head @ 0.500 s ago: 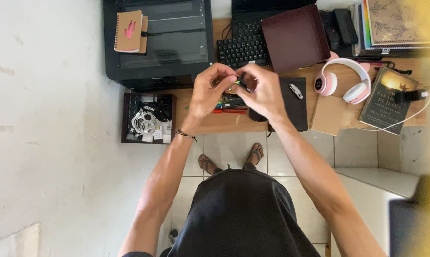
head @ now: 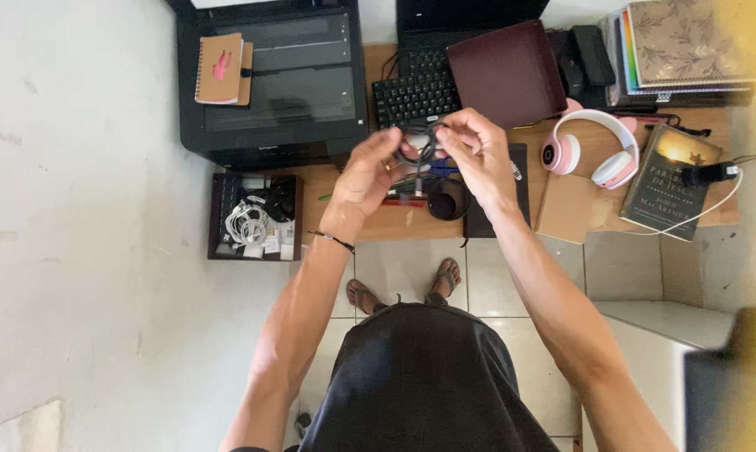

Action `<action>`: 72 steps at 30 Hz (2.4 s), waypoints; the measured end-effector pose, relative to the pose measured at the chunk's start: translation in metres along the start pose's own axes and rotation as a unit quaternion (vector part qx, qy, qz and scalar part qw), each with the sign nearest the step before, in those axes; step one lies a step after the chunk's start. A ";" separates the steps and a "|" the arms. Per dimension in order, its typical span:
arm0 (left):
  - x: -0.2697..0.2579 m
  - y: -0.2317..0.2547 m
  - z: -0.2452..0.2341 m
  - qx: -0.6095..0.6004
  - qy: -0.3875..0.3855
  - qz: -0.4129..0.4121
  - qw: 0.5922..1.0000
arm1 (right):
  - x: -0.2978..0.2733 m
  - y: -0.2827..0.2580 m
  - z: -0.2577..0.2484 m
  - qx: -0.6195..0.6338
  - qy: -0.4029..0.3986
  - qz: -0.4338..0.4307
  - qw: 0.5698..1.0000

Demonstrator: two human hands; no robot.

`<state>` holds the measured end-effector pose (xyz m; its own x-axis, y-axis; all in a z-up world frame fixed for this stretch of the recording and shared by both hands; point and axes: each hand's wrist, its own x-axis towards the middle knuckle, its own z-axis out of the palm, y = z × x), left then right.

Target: The person organizes a cluttered desk by moving headphones, a book, and a pen holder, then empties the pen holder onto the surface. They open a drawer, remove various cables and chargers, and place them on the desk. Finally, they stack notebooks and papers on the printer.

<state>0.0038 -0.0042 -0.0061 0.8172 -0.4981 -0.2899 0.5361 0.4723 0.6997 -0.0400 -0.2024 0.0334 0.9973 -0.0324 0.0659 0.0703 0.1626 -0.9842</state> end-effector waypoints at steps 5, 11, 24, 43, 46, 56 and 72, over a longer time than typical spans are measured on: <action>0.004 0.005 0.018 0.058 -0.064 0.098 0.991 | 0.002 0.005 -0.002 0.204 -0.002 -0.021 0.979; 0.004 0.027 0.034 0.272 0.007 0.226 0.935 | -0.008 -0.052 -0.001 -0.408 0.061 -0.073 0.908; 0.005 0.003 0.038 0.203 -0.016 0.227 0.952 | -0.013 -0.070 -0.002 -0.146 0.030 -0.097 0.984; 0.000 0.033 0.061 0.520 0.012 0.289 0.804 | -0.012 -0.095 -0.024 -0.545 0.011 -0.189 0.817; 0.007 0.028 0.058 0.459 0.074 0.216 0.858 | -0.031 -0.087 -0.011 -0.519 0.060 -0.142 0.841; 0.019 0.027 0.045 0.161 0.052 0.143 0.975 | -0.044 -0.055 -0.017 -0.476 0.097 -0.181 0.855; 0.020 0.066 -0.026 0.207 0.131 0.248 0.937 | -0.066 -0.043 -0.208 -0.519 0.243 -0.253 0.780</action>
<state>0.0608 0.0356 0.0173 0.9971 -0.0718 0.0256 -0.0070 0.2486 0.9686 -0.1137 -0.4121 0.0376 0.7040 -0.2435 0.6671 0.1468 -0.8692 -0.4722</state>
